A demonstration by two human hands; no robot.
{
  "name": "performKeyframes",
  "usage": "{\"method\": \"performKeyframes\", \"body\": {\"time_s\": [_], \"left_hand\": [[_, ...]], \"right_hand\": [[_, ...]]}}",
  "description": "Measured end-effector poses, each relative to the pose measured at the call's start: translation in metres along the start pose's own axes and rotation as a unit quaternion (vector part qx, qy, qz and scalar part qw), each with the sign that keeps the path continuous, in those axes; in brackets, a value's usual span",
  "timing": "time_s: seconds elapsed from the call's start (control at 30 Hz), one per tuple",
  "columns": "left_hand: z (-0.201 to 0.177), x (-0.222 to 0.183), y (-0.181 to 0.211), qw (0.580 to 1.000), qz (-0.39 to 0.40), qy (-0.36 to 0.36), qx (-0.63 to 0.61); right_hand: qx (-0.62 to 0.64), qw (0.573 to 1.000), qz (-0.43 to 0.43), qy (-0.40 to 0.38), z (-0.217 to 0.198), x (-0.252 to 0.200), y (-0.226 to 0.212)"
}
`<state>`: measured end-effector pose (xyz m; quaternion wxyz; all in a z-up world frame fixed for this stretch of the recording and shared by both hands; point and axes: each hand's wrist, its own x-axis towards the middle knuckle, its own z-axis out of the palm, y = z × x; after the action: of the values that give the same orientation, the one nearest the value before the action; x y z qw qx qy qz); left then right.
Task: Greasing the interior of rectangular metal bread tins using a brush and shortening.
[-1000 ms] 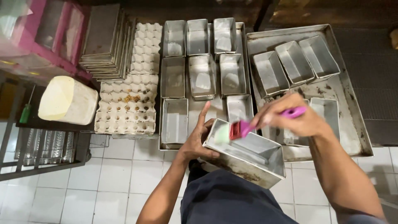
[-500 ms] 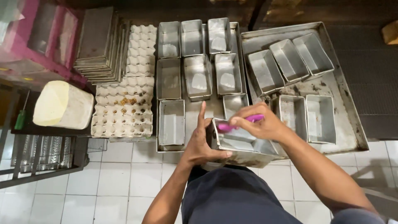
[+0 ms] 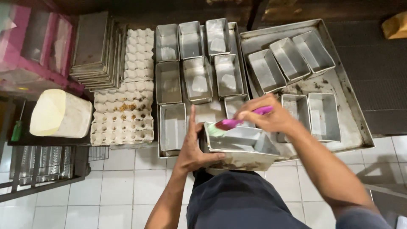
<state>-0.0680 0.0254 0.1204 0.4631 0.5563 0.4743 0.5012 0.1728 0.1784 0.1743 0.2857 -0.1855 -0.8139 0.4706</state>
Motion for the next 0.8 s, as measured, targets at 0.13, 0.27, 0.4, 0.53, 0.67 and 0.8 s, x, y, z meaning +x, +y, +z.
{"method": "performKeyframes", "body": {"time_s": [0.13,0.27,0.4,0.53,0.67,0.8], "left_hand": [[-0.011,-0.006,0.007,1.0,-0.002,0.019,-0.001],[-0.009,-0.008,0.005,0.998,-0.007,0.044,0.047],[-0.002,-0.006,0.016,0.998,-0.024,0.041,0.037],[0.003,-0.005,0.021,0.998,-0.038,0.012,0.049],[0.002,-0.012,0.012,0.984,0.019,0.012,0.176],[-0.002,-0.025,0.001,0.985,0.034,0.004,0.169]], "right_hand": [[-0.072,0.991,0.104,-0.034,-0.032,-0.008,-0.009],[-0.184,0.953,0.219,-0.095,-0.026,-0.005,-0.018],[-0.154,0.962,0.206,-0.089,0.003,-0.011,-0.001],[-0.021,0.989,0.14,-0.034,0.025,-0.018,0.021],[0.126,0.988,0.069,0.055,0.021,-0.031,0.04],[0.112,0.969,0.204,0.081,0.006,-0.048,0.043]]}}
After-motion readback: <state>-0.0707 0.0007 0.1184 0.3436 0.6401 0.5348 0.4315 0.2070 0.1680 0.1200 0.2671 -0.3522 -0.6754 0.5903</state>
